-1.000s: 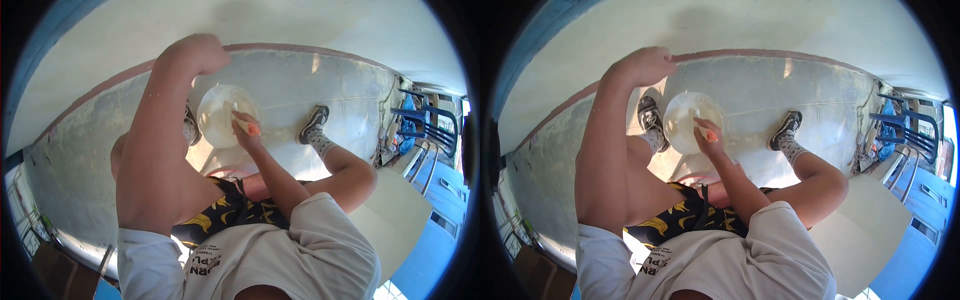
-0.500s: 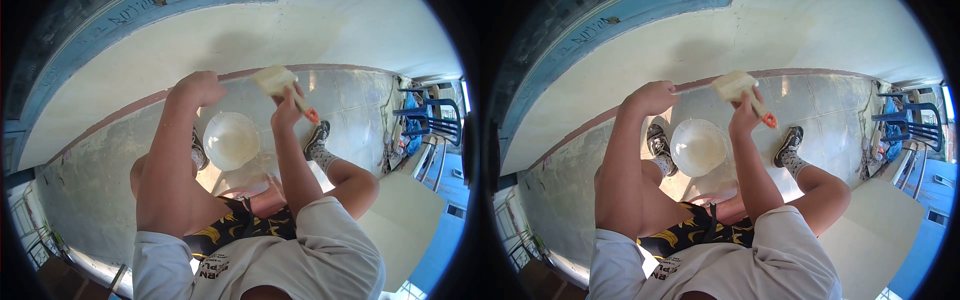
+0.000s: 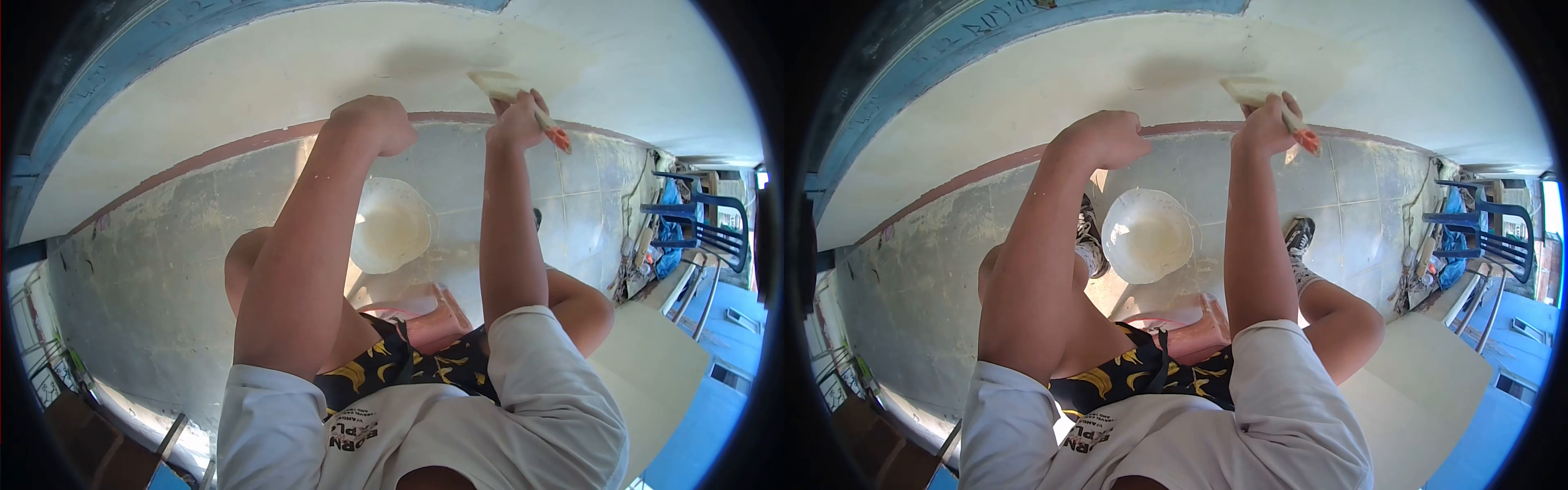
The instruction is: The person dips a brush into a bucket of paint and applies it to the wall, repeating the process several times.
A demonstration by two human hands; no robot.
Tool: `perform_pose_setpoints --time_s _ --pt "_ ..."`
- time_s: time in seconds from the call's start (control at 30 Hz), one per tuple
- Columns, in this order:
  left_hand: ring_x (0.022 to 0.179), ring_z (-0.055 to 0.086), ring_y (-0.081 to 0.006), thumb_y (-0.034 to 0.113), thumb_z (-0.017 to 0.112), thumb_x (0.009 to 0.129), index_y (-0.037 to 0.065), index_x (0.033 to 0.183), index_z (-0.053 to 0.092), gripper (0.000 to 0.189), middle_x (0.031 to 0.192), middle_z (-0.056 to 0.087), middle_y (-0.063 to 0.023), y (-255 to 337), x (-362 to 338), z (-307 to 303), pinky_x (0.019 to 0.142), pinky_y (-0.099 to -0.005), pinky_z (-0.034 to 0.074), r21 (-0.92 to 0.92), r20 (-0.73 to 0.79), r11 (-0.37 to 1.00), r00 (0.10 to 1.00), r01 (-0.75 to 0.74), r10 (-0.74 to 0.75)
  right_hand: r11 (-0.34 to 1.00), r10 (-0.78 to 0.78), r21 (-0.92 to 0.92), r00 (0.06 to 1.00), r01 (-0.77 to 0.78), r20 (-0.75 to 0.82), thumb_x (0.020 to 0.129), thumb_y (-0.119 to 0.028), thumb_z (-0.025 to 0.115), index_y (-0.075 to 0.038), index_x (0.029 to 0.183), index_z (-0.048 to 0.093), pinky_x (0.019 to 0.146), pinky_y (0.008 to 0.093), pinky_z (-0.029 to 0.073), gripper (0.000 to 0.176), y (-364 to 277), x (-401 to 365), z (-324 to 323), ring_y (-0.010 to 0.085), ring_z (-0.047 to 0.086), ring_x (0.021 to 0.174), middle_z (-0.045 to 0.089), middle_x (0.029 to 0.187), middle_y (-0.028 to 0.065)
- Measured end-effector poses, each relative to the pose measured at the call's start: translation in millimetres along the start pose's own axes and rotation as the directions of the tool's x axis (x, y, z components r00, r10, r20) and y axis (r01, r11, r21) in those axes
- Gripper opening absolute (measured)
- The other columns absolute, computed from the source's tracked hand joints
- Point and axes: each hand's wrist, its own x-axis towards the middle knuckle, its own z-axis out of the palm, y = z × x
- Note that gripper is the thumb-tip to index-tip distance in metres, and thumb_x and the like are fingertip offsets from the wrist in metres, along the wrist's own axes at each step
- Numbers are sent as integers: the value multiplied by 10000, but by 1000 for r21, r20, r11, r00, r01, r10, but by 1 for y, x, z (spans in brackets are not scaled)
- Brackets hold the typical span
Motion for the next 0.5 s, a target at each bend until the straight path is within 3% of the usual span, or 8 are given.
perform_pose_setpoints --time_s 0.1,0.23,0.33,0.4,0.5 --pt "829 627 -264 136 469 746 47 936 660 284 940 653 -126 5 2 1 751 -370 491 30 37 1000 999 -10 9 997 63 -30 995 -66 -78 808 25 477 68 1067 461 606 376 592 263 13 9 5 324 604 896 512 1080 223" --pt "849 622 -263 133 479 753 55 946 659 275 946 648 -124 6 5 6 763 -367 486 80 44 996 999 -36 33 980 4 -201 999 -13 -41 819 -16 530 69 985 520 509 322 548 187 -17 30 47 285 628 701 563 988 205" --pt "855 618 -264 137 475 768 48 946 654 268 953 644 -128 8 3 6 771 -370 483 78 59 996 998 -38 33 959 41 -275 996 -60 -77 823 -30 538 62 990 515 494 306 543 191 -56 26 60 270 622 628 567 964 195" --pt "858 618 -271 143 468 789 37 942 649 260 968 640 -133 7 4 2 771 -380 482 43 74 999 997 16 -19 979 60 -191 998 -65 -28 828 -30 520 53 992 497 507 306 556 185 -73 21 59 270 629 642 562 959 191" --pt "849 618 -274 131 470 775 37 933 651 258 947 643 -134 5 3 6 757 -380 484 39 24 999 1000 -19 18 997 35 -62 999 -35 8 822 -19 511 33 1000 476 542 308 570 189 -79 15 43 273 635 666 558 954 187"
